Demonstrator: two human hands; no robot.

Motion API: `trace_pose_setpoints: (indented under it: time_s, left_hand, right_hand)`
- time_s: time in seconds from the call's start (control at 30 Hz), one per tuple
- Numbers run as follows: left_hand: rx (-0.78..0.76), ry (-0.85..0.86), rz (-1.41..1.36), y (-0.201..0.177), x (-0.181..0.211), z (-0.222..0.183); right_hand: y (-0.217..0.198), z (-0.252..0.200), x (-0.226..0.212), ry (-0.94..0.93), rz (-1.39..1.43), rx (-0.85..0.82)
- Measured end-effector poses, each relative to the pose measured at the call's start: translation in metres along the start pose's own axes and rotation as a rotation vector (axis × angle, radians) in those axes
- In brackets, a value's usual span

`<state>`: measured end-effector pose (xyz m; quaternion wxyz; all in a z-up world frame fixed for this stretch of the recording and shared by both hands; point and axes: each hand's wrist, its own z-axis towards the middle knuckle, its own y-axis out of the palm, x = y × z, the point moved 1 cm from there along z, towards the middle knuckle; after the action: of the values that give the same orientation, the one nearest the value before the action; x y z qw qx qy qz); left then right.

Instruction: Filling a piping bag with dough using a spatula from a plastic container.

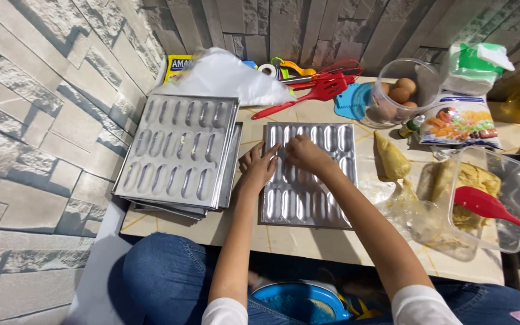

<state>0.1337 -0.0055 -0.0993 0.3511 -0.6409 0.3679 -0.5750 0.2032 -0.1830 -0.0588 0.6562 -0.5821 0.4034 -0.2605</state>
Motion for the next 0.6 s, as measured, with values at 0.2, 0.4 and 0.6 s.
trace_pose_setpoints:
  time_s: [0.2, 0.4, 0.6]
  left_hand:
    - [-0.019, -0.023, -0.053, 0.000, -0.001, 0.003]
    - [0.006, 0.008, -0.068, -0.002, -0.002, -0.001]
    - [0.119, 0.163, -0.158, -0.004, -0.004, -0.003]
  right_hand:
    - [0.007, -0.084, -0.027, -0.350, 0.144, -0.001]
    - [-0.019, -0.140, -0.063, -0.595, 0.194, 0.051]
    - [-0.044, -0.160, -0.064, -0.604, 0.036, -0.131]
